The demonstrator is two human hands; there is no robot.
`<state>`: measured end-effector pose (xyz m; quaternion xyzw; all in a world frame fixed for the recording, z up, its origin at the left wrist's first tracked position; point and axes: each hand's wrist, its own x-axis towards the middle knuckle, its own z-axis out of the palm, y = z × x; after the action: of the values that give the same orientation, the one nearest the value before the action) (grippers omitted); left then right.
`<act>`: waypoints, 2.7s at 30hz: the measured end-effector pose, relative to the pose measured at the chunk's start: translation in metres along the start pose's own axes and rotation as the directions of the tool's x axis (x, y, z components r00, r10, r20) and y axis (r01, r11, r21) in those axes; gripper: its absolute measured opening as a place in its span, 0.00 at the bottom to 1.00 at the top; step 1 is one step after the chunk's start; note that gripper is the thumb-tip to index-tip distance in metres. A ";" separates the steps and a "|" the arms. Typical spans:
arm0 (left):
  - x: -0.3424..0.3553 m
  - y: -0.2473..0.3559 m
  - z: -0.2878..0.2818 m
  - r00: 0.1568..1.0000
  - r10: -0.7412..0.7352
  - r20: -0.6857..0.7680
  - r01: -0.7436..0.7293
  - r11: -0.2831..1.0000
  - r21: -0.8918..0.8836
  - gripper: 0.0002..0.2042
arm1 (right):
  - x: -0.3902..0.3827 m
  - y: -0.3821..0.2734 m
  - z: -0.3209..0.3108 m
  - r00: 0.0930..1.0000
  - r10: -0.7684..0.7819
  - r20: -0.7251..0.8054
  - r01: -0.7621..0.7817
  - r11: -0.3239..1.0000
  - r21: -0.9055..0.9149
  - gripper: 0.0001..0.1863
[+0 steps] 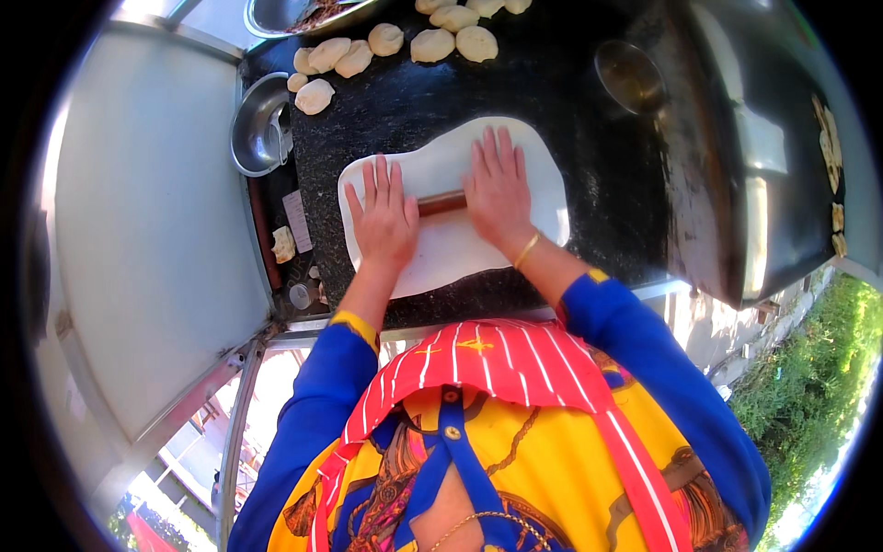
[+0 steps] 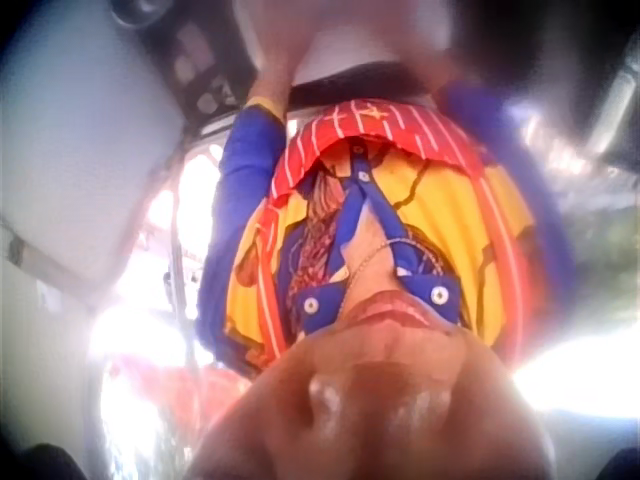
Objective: The person prepares stuffed flatbreads by rolling out dough, adding a filling, folding the dough, and cooking it on a griddle. The person uses a rolling pin to flatten the dough and a spatula to flip the flatbreads on the griddle.
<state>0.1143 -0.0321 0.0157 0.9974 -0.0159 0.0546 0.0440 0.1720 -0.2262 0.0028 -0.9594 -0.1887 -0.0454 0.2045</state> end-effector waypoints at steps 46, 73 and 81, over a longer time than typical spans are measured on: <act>-0.104 -0.053 -0.029 0.997 -0.055 0.062 0.066 0.981 -0.184 0.39 | -0.116 0.023 -0.060 0.962 0.034 0.272 -0.151 0.895 0.419 0.17; -0.095 -0.050 -0.030 0.918 -0.124 0.378 0.181 0.976 -0.120 0.35 | 0.409 -0.083 -0.004 0.893 -0.132 0.431 0.280 0.912 -0.300 0.09; -0.085 -0.055 -0.029 0.943 -0.064 0.326 0.122 0.979 -0.161 0.36 | 0.429 -0.041 -0.016 0.861 -0.358 0.362 0.394 0.918 -0.030 0.09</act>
<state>0.0289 0.0277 0.0305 0.9847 0.0195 -0.1112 0.1325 0.5528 -0.0507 0.1030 -0.9059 -0.4031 0.0769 0.1049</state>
